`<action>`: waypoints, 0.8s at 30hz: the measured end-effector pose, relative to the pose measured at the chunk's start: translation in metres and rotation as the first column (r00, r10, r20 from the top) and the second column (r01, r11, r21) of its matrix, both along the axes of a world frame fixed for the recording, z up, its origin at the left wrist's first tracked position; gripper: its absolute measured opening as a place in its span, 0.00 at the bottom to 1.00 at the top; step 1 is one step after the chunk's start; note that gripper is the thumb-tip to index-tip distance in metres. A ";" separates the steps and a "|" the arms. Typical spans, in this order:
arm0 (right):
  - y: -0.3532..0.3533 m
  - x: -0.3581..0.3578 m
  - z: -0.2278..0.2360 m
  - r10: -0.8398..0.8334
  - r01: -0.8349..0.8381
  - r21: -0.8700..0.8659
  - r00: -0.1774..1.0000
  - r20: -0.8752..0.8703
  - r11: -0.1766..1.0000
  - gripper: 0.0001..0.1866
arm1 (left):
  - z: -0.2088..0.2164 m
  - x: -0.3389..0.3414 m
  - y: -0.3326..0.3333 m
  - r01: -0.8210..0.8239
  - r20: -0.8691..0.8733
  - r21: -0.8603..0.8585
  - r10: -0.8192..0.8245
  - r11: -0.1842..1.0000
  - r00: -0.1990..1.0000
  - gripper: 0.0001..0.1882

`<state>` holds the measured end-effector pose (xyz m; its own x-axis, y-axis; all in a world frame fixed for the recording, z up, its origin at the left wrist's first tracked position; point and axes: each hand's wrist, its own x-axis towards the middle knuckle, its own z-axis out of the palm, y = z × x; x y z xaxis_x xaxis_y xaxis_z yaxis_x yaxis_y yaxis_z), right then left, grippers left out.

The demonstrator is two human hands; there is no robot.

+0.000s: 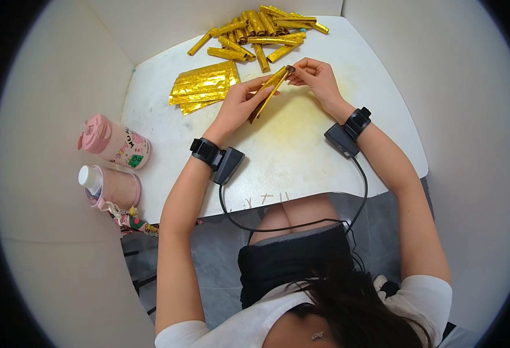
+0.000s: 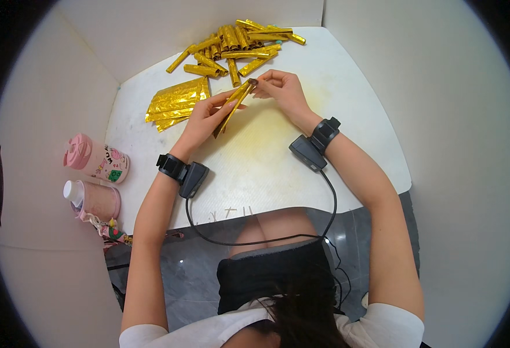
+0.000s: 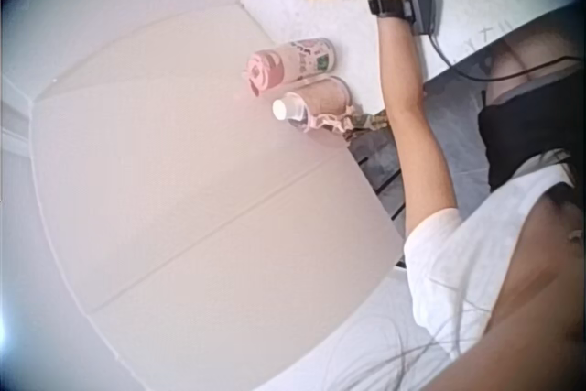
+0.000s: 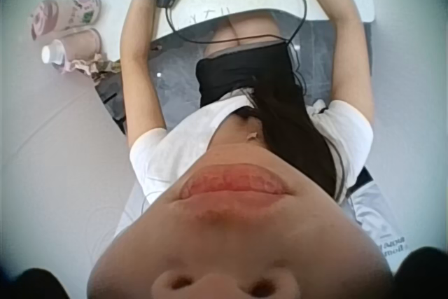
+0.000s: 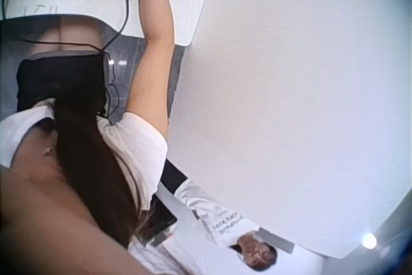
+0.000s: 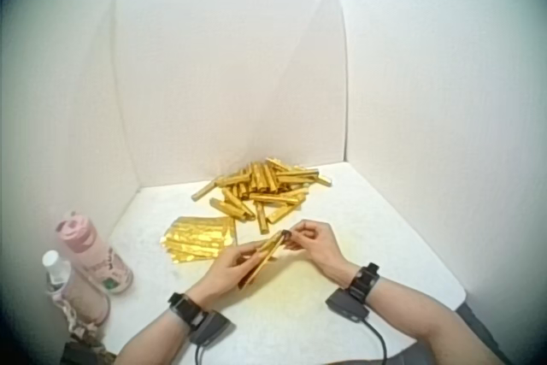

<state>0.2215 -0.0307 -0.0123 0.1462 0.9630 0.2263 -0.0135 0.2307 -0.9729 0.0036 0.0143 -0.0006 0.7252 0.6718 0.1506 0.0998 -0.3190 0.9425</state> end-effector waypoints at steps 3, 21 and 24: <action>-0.002 0.000 0.001 -0.063 0.062 0.019 0.995 0.082 0.998 0.06 | 0.005 0.004 -0.005 -0.026 -0.091 0.122 0.037 0.992 0.995 0.20; -0.005 -0.015 0.011 -0.311 0.256 0.232 0.918 0.245 0.938 0.06 | 0.002 0.013 -0.008 -0.303 0.143 -0.048 0.306 0.952 0.941 0.14; -0.004 -0.015 0.009 -0.246 0.206 0.216 0.953 0.177 0.954 0.06 | -0.002 0.012 -0.005 -0.325 0.219 -0.043 0.326 0.945 0.920 0.13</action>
<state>0.2064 -0.0343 -0.0032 0.2878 0.8446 0.4515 0.2505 0.3886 -0.8867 0.0160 0.0090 -0.0026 0.4154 0.8664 0.2769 -0.0133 -0.2986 0.9543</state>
